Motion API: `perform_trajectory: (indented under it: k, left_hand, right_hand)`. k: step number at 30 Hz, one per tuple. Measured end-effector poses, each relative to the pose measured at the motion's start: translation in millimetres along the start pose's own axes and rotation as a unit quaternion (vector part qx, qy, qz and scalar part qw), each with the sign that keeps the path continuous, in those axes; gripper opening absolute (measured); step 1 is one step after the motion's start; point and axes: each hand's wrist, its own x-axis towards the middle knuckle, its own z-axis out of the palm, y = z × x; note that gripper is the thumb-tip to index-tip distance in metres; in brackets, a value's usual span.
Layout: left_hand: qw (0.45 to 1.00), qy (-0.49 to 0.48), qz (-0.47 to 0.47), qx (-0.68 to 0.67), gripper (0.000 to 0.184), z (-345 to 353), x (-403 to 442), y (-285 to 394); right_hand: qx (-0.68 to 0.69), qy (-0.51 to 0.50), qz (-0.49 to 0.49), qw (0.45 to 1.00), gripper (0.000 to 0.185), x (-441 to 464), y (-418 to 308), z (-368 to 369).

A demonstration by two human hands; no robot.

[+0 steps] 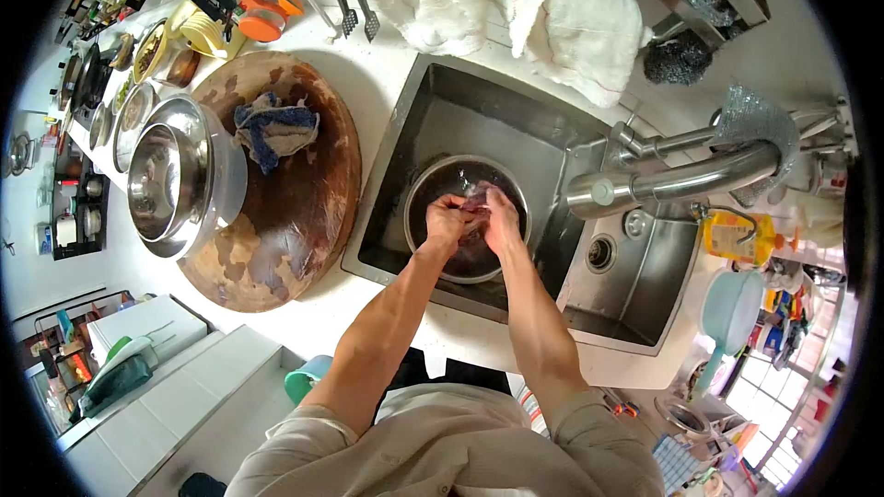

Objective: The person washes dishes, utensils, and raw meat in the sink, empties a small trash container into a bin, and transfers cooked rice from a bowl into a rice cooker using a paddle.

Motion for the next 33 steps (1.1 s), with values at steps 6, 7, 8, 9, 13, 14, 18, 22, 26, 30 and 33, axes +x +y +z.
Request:
perform_trajectory:
  k: [6, 7, 8, 9, 13, 14, 18, 22, 26, 30, 33]
  left_hand:
    - [0.954, 0.050, 0.120, 0.272, 0.016, -0.6, 2.9, -12.8]
    - [0.973, 0.033, 0.046, 0.223, 0.015, 1.5, 0.7, -7.8]
    - [0.992, 0.030, -0.001, 0.125, 0.015, 2.4, -0.5, -1.5]
    - [0.992, 0.026, -0.002, 0.127, 0.015, 3.3, -1.8, 1.2]
    - [0.996, 0.024, -0.006, -0.082, 0.012, 1.2, -6.3, 14.0]
    - [0.998, 0.041, -0.002, 0.039, 0.010, 1.6, -10.1, 18.1]
    - [0.953, 0.066, 0.104, 0.277, 0.016, -12.0, 14.8, -24.4]
    - [0.997, 0.019, 0.018, 0.078, 0.016, -2.1, -0.7, -0.1]
    - [0.999, 0.007, -0.021, -0.046, 0.014, -9.5, 8.9, 0.1]
    - [0.991, 0.020, 0.042, 0.127, 0.016, -11.9, 10.3, -11.1]
    - [0.968, 0.050, 0.071, 0.237, 0.019, -9.7, 10.3, -14.0]
  right_hand:
    - [-0.372, 0.098, -0.076, 0.920, 0.032, 17.4, 8.9, 6.3]
    - [-0.408, 0.109, -0.060, 0.905, 0.033, 19.4, -2.6, 18.1]
    - [-0.285, 0.130, 0.035, 0.949, 0.028, 16.6, -14.3, 26.8]
    - [-0.283, 0.133, 0.034, 0.949, 0.028, 16.1, -13.3, 23.4]
    - [0.020, 0.056, 0.062, 0.996, 0.024, -4.9, -5.2, 14.9]
    - [-0.083, 0.020, -0.032, 0.996, 0.029, -10.0, 7.7, 13.7]
    - [-0.404, 0.141, -0.053, 0.902, 0.040, 11.7, 14.0, 16.5]
    - [-0.326, 0.171, 0.013, 0.930, 0.037, 31.5, -2.7, 9.6]
    - [-0.021, 0.046, 0.046, 0.998, 0.030, -6.8, -5.7, 10.1]
    - [-0.166, 0.022, -0.023, 0.986, 0.022, -9.2, 5.9, 14.5]
    - [-0.376, 0.122, 0.008, 0.918, 0.019, 17.8, 0.0, 19.2]
